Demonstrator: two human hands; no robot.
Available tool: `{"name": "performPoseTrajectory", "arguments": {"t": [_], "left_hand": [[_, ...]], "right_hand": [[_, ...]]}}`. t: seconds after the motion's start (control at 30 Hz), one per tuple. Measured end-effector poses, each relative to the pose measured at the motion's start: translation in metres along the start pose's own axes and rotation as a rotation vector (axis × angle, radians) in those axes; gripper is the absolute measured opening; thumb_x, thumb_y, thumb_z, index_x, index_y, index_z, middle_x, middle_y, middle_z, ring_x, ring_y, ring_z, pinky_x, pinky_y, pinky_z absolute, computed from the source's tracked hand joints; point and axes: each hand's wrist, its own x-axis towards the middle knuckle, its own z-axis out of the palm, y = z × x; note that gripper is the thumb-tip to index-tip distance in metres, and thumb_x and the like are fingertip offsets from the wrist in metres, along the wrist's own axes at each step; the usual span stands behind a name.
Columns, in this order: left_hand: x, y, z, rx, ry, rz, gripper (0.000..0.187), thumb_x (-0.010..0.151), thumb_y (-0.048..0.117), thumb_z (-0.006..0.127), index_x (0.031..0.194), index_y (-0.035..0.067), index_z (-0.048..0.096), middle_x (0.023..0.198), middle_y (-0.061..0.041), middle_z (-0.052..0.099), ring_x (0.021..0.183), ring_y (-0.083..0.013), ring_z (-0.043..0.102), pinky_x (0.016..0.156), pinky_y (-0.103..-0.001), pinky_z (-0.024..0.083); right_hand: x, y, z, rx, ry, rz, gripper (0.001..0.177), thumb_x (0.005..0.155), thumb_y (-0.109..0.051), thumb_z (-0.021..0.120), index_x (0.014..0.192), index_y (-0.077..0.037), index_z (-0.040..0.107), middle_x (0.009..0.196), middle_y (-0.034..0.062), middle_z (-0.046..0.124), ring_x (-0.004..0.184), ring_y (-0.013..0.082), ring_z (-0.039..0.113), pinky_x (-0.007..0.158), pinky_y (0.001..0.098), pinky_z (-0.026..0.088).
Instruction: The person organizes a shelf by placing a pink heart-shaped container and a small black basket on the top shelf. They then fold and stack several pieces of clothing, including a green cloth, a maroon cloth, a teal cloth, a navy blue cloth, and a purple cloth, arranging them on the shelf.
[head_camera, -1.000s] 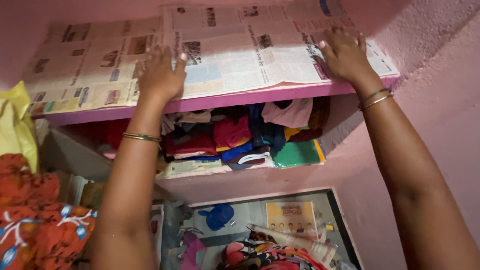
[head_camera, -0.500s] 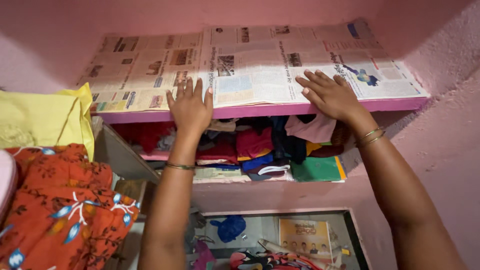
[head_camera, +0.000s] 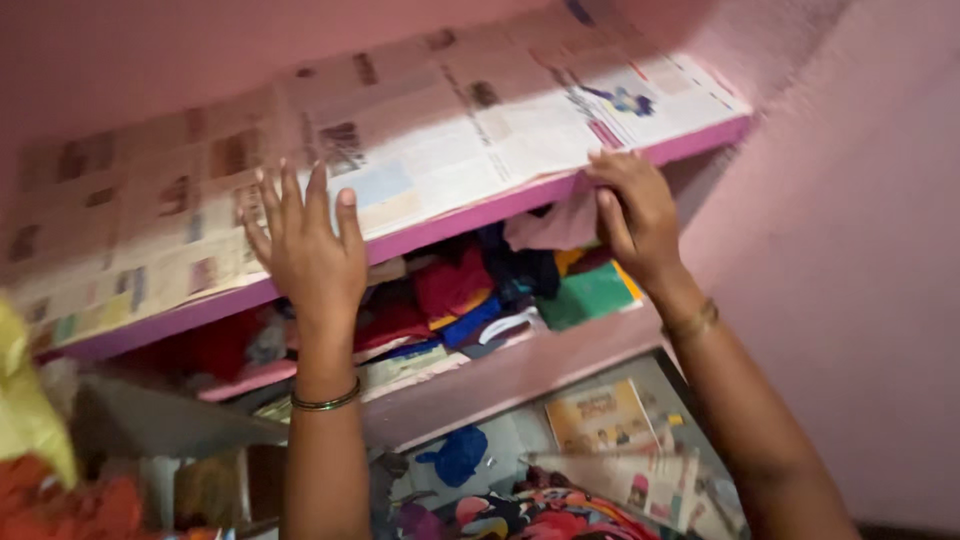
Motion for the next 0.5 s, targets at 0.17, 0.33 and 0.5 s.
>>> {"name": "performPoseTrajectory", "arguments": {"t": [0.17,0.33,0.5], "left_hand": [[0.008,0.063,0.021,-0.093,-0.103,0.245,0.059,0.11,0.051,0.05,0.149,0.009,0.06,0.158,-0.025,0.048,0.147,-0.046,0.039,0.121,-0.064,0.016],[0.005,0.106,0.046,-0.106,-0.23,0.362,0.059,0.106,0.054,0.055,0.149,0.013,0.06,0.155,-0.025,0.049,0.146,-0.0458,0.04,0.12,-0.067,0.019],[0.002,0.119,0.062,-0.055,-0.221,0.401,0.064,0.106,0.055,0.058,0.147,0.007,0.059,0.153,-0.028,0.051,0.145,-0.047,0.042,0.115,-0.07,0.022]], "right_hand": [[-0.136,-0.012,-0.054,-0.12,0.01,0.335,0.013,0.103,-0.007,0.062,0.11,-0.003,0.072,0.119,0.0118,0.073,0.123,0.0274,0.068,0.122,0.0506,0.044],[-0.289,-0.04,-0.126,-0.431,-0.003,0.751,0.015,0.101,-0.012,0.064,0.109,-0.005,0.075,0.118,0.0139,0.074,0.119,0.0316,0.068,0.106,0.0437,0.049],[-0.417,-0.081,-0.197,-0.634,0.102,1.011,0.018,0.102,-0.019,0.066,0.111,-0.005,0.075,0.113,0.0163,0.074,0.106,0.0332,0.071,0.091,0.0411,0.055]]}}
